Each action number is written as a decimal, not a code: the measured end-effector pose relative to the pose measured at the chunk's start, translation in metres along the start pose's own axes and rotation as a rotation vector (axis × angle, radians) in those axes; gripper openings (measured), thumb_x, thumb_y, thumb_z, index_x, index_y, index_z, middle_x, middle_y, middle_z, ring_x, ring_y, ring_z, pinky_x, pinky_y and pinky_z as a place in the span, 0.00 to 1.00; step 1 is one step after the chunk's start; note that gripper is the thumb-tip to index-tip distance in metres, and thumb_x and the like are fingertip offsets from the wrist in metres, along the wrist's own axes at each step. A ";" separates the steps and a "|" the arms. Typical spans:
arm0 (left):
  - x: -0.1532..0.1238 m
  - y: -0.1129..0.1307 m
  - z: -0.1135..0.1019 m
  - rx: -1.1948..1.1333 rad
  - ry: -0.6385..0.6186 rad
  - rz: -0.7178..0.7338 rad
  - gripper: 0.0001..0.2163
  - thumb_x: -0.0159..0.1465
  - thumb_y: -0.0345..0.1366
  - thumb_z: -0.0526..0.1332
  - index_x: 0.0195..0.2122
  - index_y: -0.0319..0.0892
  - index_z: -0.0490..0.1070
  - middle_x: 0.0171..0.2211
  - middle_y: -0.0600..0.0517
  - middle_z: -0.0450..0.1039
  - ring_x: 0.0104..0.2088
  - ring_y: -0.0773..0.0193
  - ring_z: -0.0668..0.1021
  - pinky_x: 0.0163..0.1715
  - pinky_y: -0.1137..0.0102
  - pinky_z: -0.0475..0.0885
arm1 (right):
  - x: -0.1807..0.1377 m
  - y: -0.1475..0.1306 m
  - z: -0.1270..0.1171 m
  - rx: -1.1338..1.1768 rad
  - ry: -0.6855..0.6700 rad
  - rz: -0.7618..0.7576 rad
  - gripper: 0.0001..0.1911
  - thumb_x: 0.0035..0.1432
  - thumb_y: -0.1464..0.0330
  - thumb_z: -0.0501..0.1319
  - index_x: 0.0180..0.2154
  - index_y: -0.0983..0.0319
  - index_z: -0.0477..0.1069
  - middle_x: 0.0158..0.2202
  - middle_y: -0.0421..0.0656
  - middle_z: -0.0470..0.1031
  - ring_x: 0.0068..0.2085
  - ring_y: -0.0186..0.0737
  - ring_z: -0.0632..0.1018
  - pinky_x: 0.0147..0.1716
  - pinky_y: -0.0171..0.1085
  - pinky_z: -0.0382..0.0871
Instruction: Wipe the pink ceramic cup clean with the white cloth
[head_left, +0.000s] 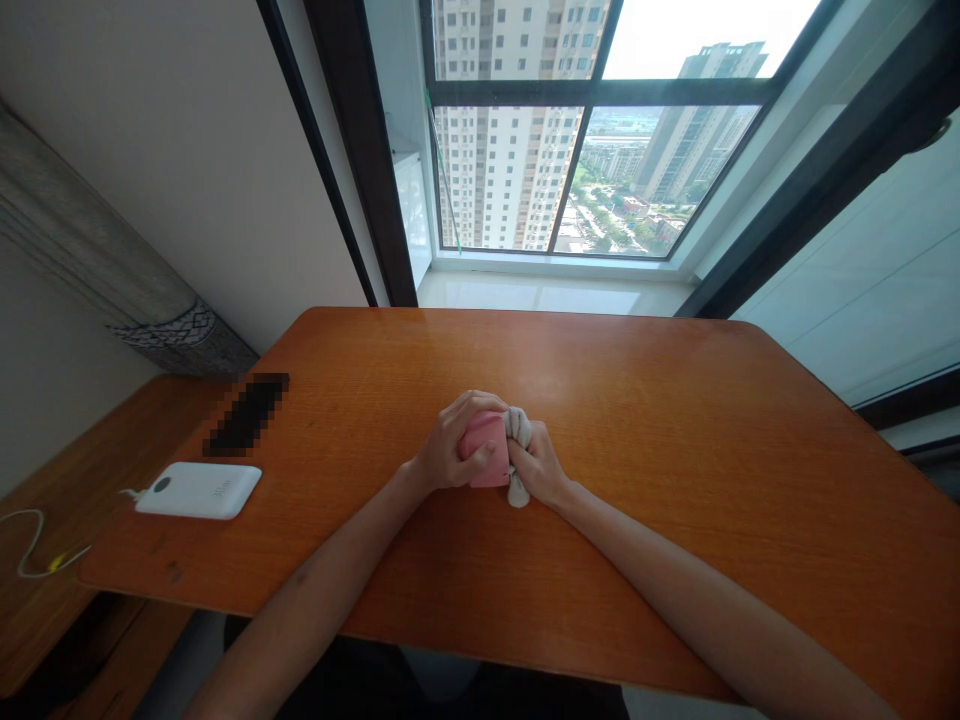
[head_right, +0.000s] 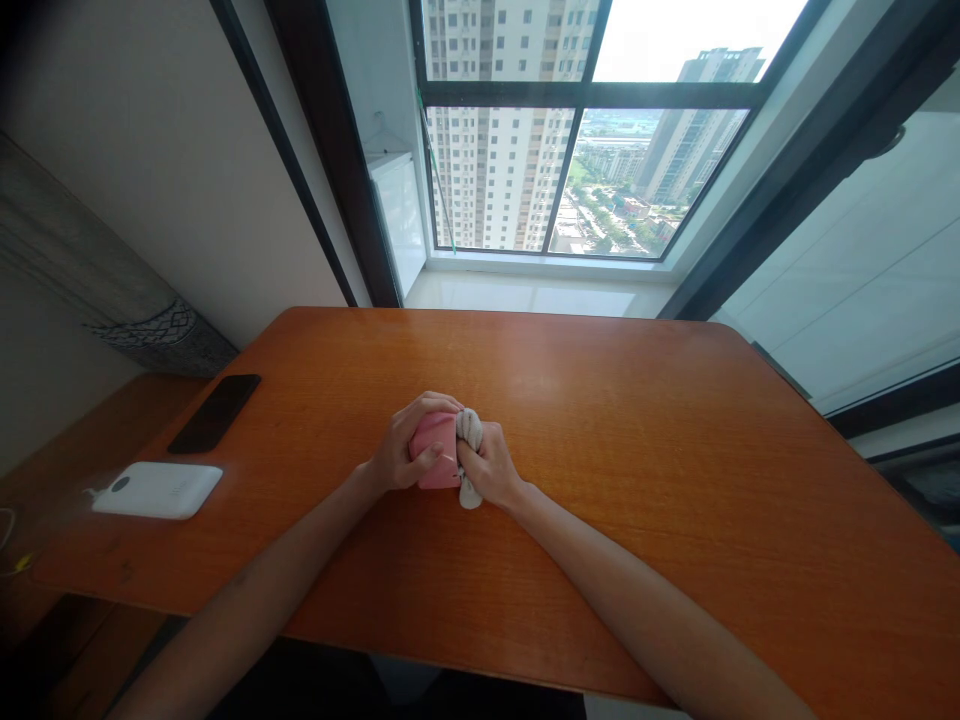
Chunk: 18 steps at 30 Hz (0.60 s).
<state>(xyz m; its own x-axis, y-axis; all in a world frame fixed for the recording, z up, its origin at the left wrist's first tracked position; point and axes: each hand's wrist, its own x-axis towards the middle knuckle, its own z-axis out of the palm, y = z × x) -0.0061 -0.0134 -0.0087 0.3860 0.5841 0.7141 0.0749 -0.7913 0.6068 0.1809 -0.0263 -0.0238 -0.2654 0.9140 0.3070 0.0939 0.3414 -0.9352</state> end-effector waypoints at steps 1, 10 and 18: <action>0.001 0.001 0.000 -0.030 0.000 -0.042 0.18 0.71 0.44 0.62 0.58 0.42 0.72 0.50 0.42 0.77 0.50 0.50 0.80 0.54 0.55 0.76 | 0.000 0.000 0.000 -0.005 -0.003 -0.003 0.12 0.56 0.65 0.58 0.23 0.59 0.60 0.23 0.35 0.58 0.25 0.31 0.60 0.26 0.34 0.56; 0.006 -0.001 0.002 -0.331 0.015 -0.553 0.18 0.73 0.50 0.59 0.50 0.40 0.77 0.45 0.48 0.79 0.45 0.56 0.79 0.50 0.65 0.72 | -0.001 0.001 0.000 -0.062 -0.001 -0.038 0.11 0.52 0.67 0.58 0.21 0.58 0.57 0.21 0.34 0.59 0.24 0.31 0.60 0.26 0.35 0.55; 0.003 -0.004 0.004 -0.355 0.039 -0.557 0.19 0.73 0.52 0.60 0.50 0.40 0.77 0.46 0.47 0.79 0.45 0.56 0.79 0.48 0.64 0.73 | -0.001 0.001 0.001 -0.043 -0.005 -0.014 0.10 0.53 0.66 0.57 0.22 0.58 0.59 0.21 0.35 0.60 0.24 0.31 0.60 0.26 0.35 0.56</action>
<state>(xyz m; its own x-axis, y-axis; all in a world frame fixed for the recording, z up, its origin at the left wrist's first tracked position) -0.0013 -0.0095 -0.0104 0.3427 0.9003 0.2683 -0.0564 -0.2654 0.9625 0.1803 -0.0268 -0.0254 -0.2715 0.9079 0.3193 0.1316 0.3637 -0.9222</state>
